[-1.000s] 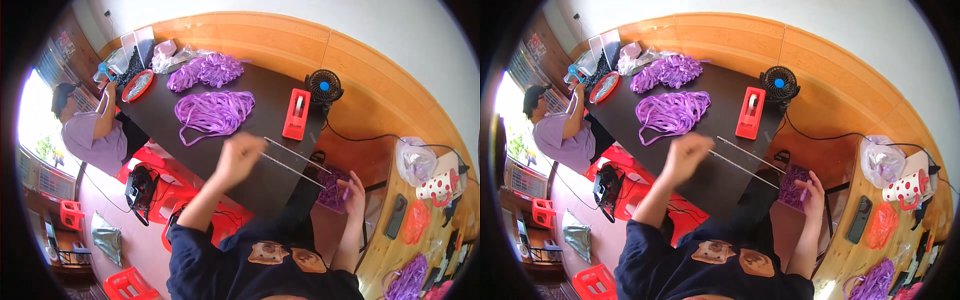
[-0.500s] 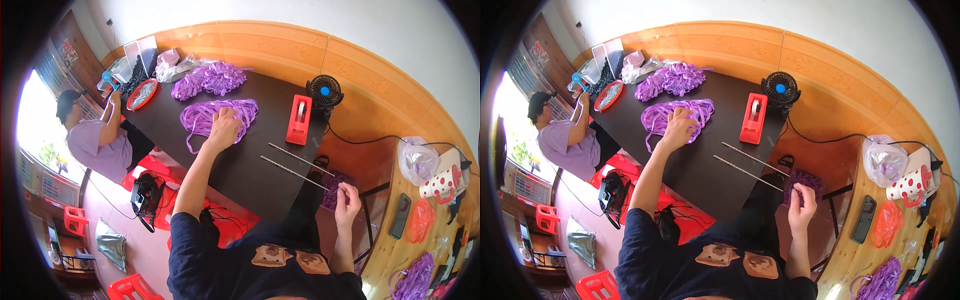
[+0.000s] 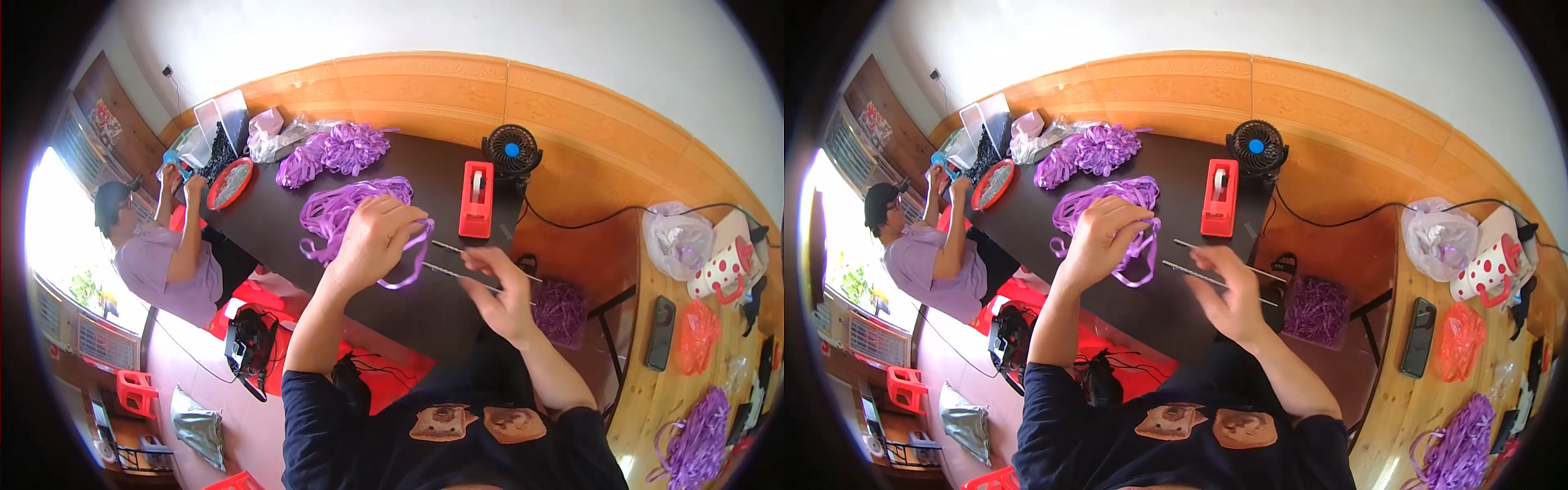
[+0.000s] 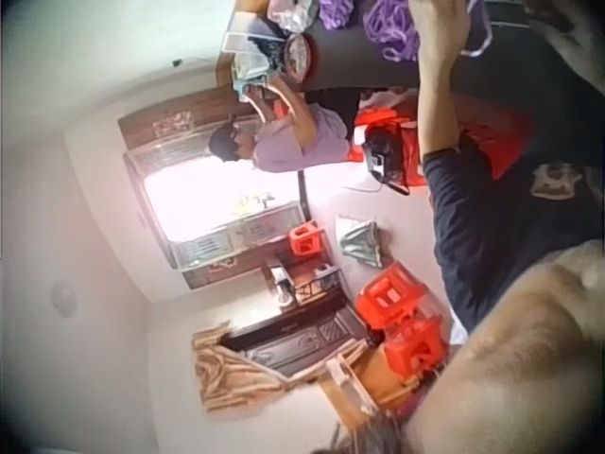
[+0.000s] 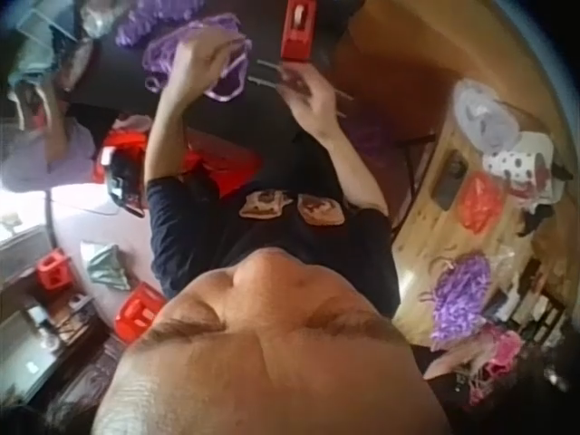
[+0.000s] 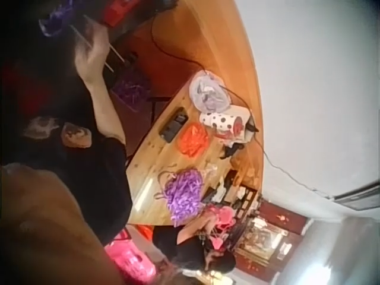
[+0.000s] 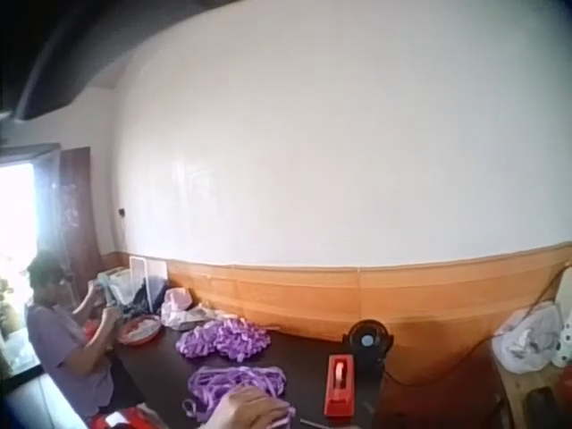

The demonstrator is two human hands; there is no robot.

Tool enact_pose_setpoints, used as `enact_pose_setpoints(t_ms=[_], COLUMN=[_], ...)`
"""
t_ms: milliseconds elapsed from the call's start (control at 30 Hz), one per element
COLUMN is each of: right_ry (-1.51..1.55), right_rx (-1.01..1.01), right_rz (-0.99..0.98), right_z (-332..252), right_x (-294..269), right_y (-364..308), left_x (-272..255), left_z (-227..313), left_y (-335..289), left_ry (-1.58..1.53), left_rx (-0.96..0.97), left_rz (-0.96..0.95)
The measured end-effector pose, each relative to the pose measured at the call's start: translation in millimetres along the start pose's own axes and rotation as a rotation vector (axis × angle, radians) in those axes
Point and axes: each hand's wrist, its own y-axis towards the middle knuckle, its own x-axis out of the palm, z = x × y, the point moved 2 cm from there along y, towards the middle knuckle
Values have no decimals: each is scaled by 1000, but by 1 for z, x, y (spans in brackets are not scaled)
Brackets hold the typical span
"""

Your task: The recorder is wrapping purple ribbons around two parallel metal rods and securing the segments with tape to create a craft item.

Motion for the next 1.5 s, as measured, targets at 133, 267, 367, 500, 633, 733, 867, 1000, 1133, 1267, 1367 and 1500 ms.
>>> enact_pose_setpoints(t_ms=[133,267,367,500,633,733,867,1000,1133,1267,1367,1500], right_ry=[87,425,325,365,833,960,833,833,855,773,604,239], right_rx=[50,201,154,88,-15,-54,68,298,386,458,473,273], right_rz=[39,39,72,73,-5,-39,-136,-254,-212,-175,-185,-160], right_z=[13,37,18,-18,-41,-46,-41,-26,-14,-12,-11,-10], right_x=[36,49,35,-16,-66,-89,-86,-86,-94,-106,-115,-117], right_y=[24,27,26,7,-16,-29,-30,-31,-41,-46,-52,-59], left_x=[8,6,0,3,30,39,39,33,84,112,128,133], left_z=[2,5,7,-25,-85,-115,-131,-18,65,89,89,95], left_y=[-5,-11,-20,-62,-127,-113,-87,-42,-28,-25,-28,-32], left_ry=[-133,-205,-271,240,418,395,689,205,-934,-1354,-1320,-1363], left_rx=[-115,-161,-230,-326,-535,-414,-460,-122,-188,-392,-300,-485], left_rz=[-30,-50,-37,-43,-270,-136,-230,159,-338,-622,-658,-655])
